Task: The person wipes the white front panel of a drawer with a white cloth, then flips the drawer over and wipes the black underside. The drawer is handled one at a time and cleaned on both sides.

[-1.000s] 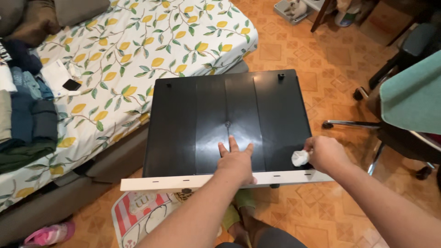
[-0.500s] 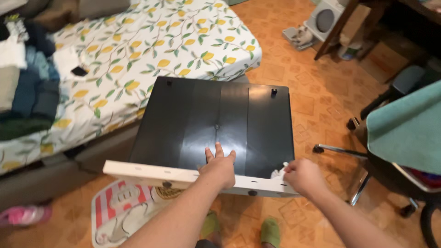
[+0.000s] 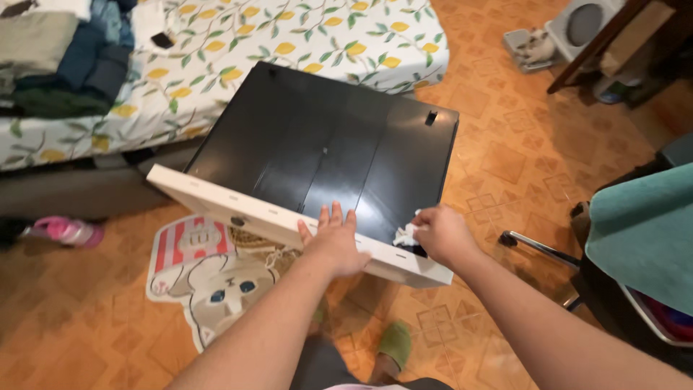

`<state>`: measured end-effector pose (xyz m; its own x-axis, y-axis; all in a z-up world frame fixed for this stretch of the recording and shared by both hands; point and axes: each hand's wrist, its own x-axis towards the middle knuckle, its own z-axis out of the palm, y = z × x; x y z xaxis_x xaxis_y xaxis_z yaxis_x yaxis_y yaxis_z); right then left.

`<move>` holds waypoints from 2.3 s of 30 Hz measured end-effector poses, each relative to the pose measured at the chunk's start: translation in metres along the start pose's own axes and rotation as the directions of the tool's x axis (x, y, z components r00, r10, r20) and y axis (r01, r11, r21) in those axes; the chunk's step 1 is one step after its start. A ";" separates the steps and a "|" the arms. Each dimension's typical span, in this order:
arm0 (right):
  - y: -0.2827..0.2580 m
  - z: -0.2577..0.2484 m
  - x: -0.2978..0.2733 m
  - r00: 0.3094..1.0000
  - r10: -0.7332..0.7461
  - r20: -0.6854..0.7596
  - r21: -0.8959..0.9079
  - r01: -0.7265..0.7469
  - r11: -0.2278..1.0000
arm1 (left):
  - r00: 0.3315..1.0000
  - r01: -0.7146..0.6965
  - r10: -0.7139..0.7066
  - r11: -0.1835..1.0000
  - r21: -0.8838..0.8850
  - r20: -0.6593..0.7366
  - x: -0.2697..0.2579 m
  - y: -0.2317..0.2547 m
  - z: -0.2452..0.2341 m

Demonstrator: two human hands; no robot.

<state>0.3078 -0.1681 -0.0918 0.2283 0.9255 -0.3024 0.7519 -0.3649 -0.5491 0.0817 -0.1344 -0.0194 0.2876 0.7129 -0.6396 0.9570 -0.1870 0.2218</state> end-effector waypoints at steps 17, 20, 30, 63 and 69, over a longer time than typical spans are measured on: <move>0.042 0.005 0.000 0.925 -0.331 -0.184 -0.056 0.327 0.943 | 0.988 0.141 -0.149 0.975 -0.174 -0.035 -0.003 0.020 -0.027; 0.045 -0.003 0.007 0.968 -0.209 -0.141 -0.096 0.196 0.976 | 0.984 0.175 -0.178 0.967 -0.185 -0.002 0.002 0.027 -0.021; 0.019 0.010 0.029 0.936 -0.350 -0.032 -0.087 0.347 0.934 | 0.986 0.146 -0.143 0.989 -0.027 0.090 0.007 0.014 -0.038; 0.014 -0.029 0.113 0.818 -0.526 -0.232 -0.405 0.411 0.817 | 0.993 0.116 -0.115 0.992 -0.056 0.013 0.008 0.008 -0.045; -0.043 0.026 0.054 0.522 -0.845 -0.120 -0.166 0.828 0.535 | 0.989 0.145 -0.145 0.985 -0.090 0.006 0.009 0.011 -0.046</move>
<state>0.2716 -0.1055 -0.1050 -0.4419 0.8031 0.3997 0.6943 0.5883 -0.4146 0.0927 -0.0985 0.0113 0.1464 0.7282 -0.6696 0.9811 -0.0202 0.1925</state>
